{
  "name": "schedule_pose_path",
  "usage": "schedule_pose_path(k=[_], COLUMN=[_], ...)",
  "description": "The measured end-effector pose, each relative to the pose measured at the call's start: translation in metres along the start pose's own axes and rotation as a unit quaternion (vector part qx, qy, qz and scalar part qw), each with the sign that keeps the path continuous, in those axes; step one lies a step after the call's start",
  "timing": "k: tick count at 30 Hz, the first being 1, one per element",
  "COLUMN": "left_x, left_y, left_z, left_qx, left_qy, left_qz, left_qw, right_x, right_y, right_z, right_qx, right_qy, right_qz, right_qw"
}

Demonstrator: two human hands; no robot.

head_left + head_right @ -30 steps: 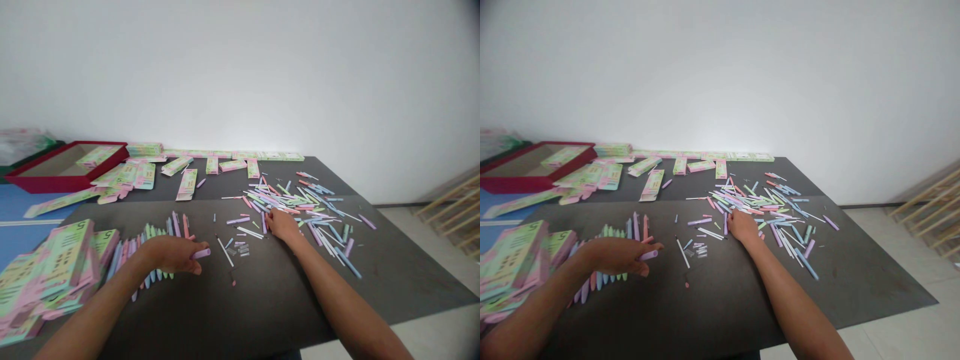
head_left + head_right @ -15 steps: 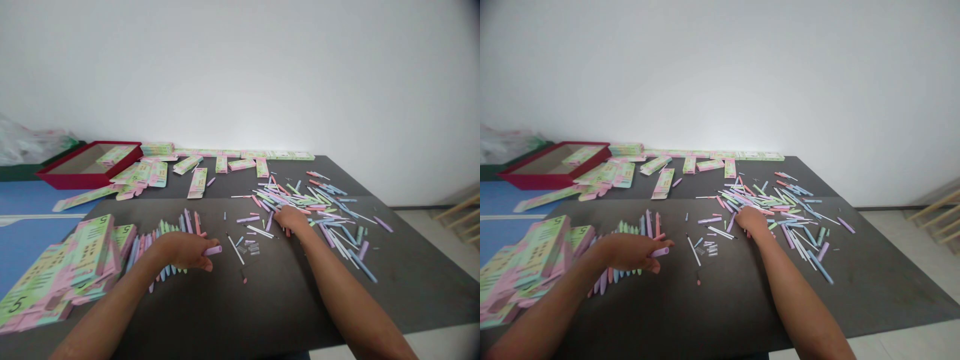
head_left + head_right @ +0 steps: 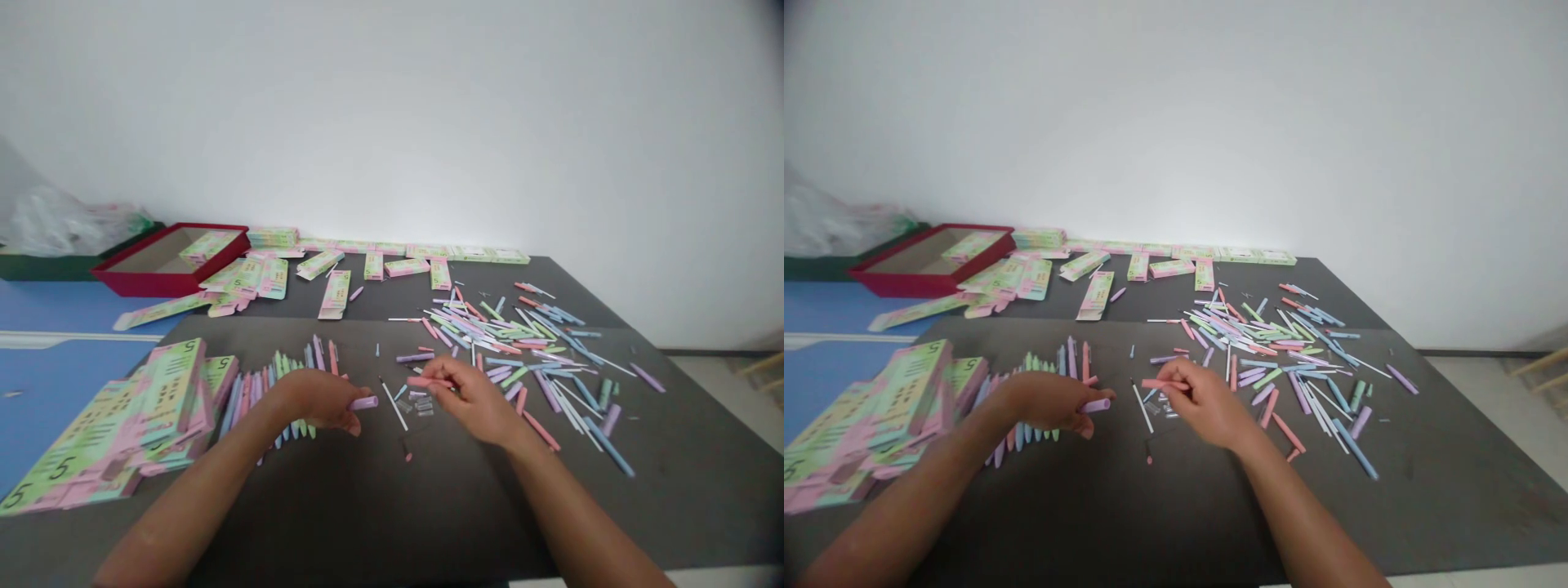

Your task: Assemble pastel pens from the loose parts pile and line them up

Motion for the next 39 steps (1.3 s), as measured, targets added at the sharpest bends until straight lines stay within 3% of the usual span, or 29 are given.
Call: schedule_pose_path(k=[4, 22, 26, 32, 39], left_x=[-0.001, -0.01, -0.01, -0.01, -0.012], left_y=[0.007, 0.015, 0.014, 0.017, 0.02], left_z=[0.002, 0.011, 0.011, 0.011, 0.014], left_qx=[-0.009, -0.041, -0.036, -0.048, -0.069], left_qy=[-0.022, -0.056, -0.05, -0.045, -0.041], left_qz=[-0.006, -0.031, -0.033, -0.033, -0.051], left_qw=[1.0, 0.997, 0.998, 0.997, 0.995], right_x=[-0.021, -0.036, -0.035, -0.036, -0.032], right_y=[-0.019, -0.056, -0.045, -0.025, -0.031], right_z=[-0.003, -0.002, -0.004, -0.004, -0.005], right_qx=[0.036, 0.162, 0.116, 0.048, 0.064], right_qy=[0.014, -0.017, -0.005, -0.034, -0.034], right_qz=[0.032, -0.131, -0.11, -0.116, -0.09], right_qw=[0.999, 0.978, 0.987, 0.992, 0.993])
Point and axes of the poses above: each hand's wrist, its own z-axis towards the middle knuckle, its own x-axis out of the back of the hand, y = z × x, the point moved 10 cm from there along z, towards the middle knuckle, and after that the axes turned 11 degrees about x, right-handed, at the moved point
